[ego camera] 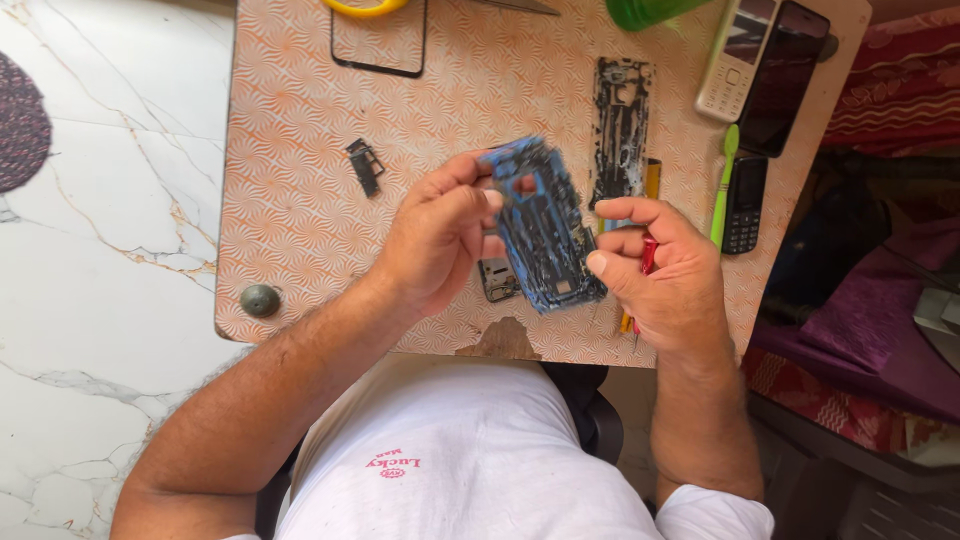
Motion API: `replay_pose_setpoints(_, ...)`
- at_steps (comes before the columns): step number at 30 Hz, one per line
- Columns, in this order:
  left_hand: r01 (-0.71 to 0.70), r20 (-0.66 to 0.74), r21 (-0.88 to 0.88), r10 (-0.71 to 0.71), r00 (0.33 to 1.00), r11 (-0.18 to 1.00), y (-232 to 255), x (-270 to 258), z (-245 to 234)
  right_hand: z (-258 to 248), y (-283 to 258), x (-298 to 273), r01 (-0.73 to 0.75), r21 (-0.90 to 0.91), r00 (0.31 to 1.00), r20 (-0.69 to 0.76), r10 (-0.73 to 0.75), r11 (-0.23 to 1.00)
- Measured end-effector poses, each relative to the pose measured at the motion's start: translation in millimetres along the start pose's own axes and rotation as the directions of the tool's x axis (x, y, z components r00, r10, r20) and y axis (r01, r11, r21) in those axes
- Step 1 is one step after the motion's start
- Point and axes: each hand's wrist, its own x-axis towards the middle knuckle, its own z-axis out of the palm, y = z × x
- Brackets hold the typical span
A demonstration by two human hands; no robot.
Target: The person is repairing a disassembled mobile phone on a table. They use a red screwdriver to work on the internal components, then remove and inspect the battery. They also use a green toothbrush to clean the phone's interior and a yellow utility knife to scrape or pry at parts of the device.
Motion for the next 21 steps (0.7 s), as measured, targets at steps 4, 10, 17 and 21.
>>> replay_pose_setpoints(4, -0.032, 0.013, 0.186, 0.03, 0.999, 0.982, 1, -2, 6, -7, 5, 1, 0.002, 0.177, 0.999, -0.032, 0.003, 0.984)
replay_pose_setpoints(10, 0.009, -0.012, 0.266, -0.006, 1.0, 0.964, -5, 0, 6, -9, 15, 0, 0.001, 0.222, 1.0, -0.026, 0.005, 0.975)
replay_pose_setpoints(17, 0.057, -0.051, 0.341, -0.042, 0.998, 0.938, -6, 1, 6, -11, 20, -6, 0.031, 0.186, 0.999, 0.004, -0.033, 0.982)
replay_pose_setpoints(21, 0.072, -0.045, 0.338, -0.06, 0.997, 0.938, -7, 2, 6, -12, 21, -9, 0.008, 0.155, 1.0, -0.013, -0.006, 0.988)
